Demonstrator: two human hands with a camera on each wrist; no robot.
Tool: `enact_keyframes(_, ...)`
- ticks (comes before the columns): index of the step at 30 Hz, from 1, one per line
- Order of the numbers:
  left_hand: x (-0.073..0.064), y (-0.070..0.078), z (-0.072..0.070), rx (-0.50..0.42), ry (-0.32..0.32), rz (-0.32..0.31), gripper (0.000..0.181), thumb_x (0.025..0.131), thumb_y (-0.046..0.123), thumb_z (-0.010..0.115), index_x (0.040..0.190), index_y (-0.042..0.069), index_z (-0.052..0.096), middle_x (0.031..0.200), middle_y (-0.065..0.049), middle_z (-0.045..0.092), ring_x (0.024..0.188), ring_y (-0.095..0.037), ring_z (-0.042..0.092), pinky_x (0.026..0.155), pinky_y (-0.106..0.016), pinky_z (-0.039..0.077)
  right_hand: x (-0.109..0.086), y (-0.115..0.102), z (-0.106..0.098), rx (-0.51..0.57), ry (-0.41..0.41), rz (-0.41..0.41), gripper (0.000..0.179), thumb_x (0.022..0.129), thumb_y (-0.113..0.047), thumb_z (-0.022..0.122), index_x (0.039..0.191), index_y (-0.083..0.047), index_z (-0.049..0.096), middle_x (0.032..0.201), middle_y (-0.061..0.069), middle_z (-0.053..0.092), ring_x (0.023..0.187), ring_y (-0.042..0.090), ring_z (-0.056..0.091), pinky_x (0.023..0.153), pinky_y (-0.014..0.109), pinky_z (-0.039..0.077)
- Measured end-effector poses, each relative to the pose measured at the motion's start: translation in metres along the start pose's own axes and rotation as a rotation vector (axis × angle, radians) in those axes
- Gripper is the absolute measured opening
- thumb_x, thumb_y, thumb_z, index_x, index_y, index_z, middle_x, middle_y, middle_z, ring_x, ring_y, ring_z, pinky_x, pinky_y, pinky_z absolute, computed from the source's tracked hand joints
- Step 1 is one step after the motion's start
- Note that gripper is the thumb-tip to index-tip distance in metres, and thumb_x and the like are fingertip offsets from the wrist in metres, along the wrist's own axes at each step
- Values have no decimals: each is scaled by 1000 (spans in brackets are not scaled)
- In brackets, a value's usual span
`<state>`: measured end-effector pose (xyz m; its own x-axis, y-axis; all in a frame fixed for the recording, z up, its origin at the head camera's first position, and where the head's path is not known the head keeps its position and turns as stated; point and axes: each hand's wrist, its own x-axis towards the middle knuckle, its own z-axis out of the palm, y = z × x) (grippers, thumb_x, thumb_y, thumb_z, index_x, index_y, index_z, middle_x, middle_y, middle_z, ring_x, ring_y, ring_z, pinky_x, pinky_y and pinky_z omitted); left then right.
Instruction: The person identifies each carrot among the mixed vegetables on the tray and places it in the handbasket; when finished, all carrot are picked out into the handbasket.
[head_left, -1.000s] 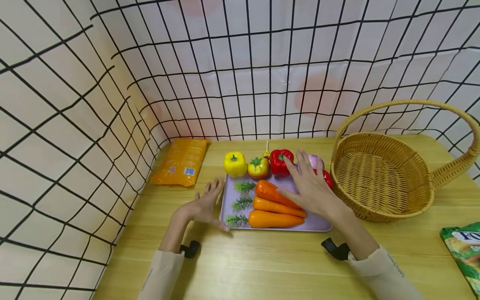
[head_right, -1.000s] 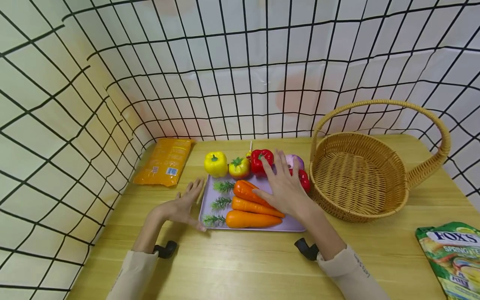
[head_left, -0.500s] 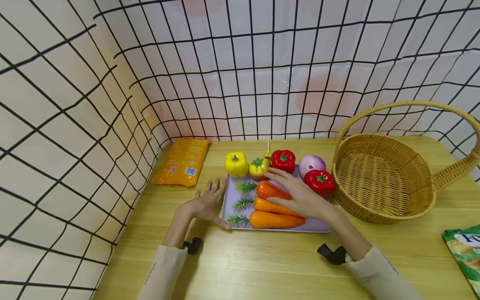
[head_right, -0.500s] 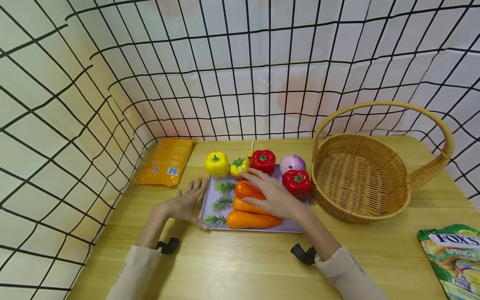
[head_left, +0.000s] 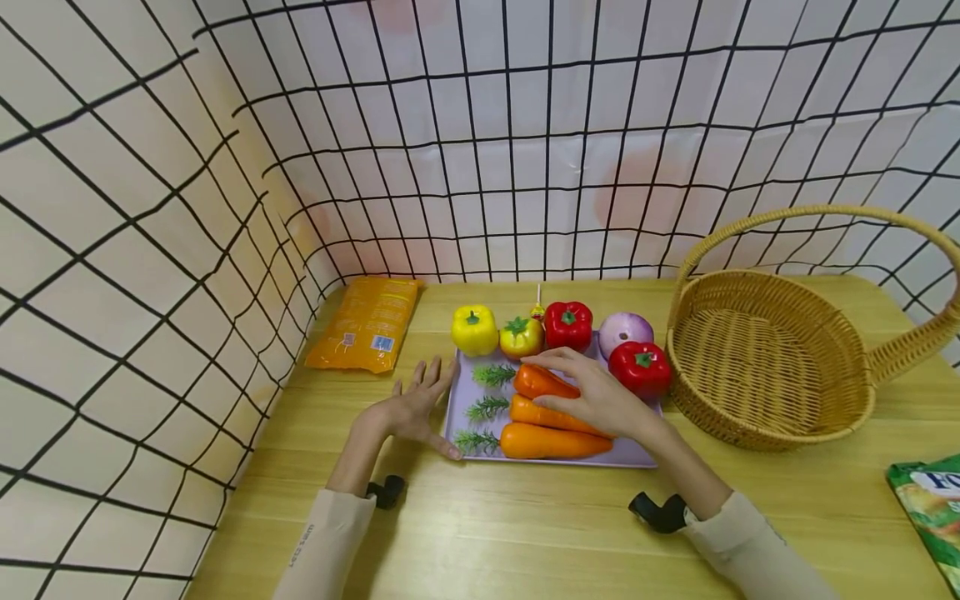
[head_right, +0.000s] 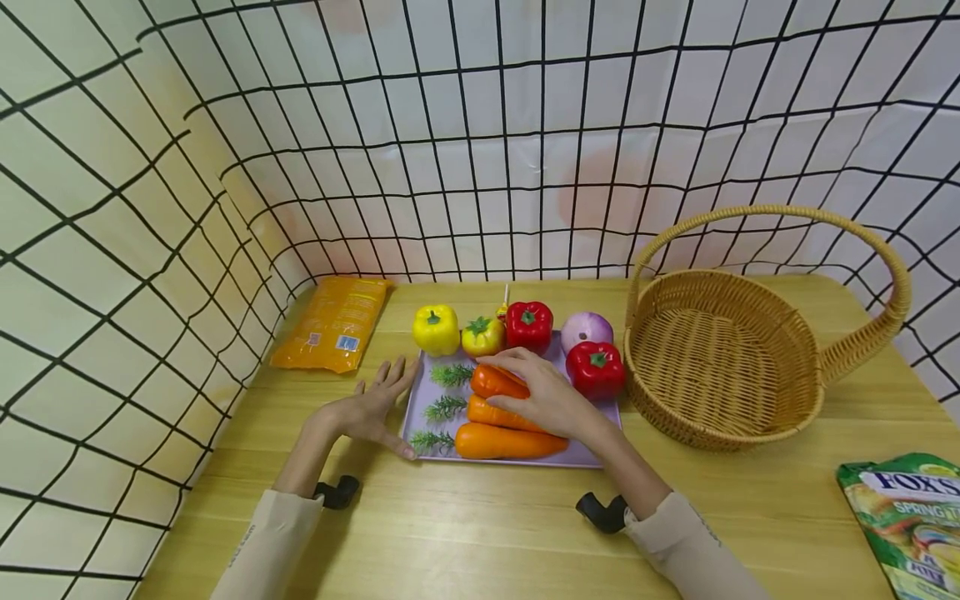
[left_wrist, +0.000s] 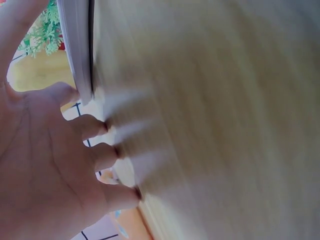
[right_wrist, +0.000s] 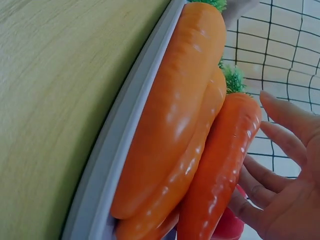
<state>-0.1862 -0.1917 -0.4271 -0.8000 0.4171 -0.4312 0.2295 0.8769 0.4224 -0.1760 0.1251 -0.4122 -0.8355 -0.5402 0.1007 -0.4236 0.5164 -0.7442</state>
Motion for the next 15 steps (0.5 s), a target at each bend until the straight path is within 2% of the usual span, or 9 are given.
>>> enact_keyframes(6,0,-1,0,0,-7,-2,143,72,51,92,167,17,-9,171,-23,-19,159,-45,-17,123,-75,-3,2,1,2,25,33,3,51,95,-23,76,144,-19,62,146,9,59,131,33,58,110,63,47)
enact_keyframes(15,1,0,0,4,-15,-14,142,72,52,92,167,18,-9,171,-22,-19,159,-44,-18,123,-74,-4,5,3,5,23,66,21,47,93,-20,78,139,-21,67,138,10,66,120,31,63,103,58,53)
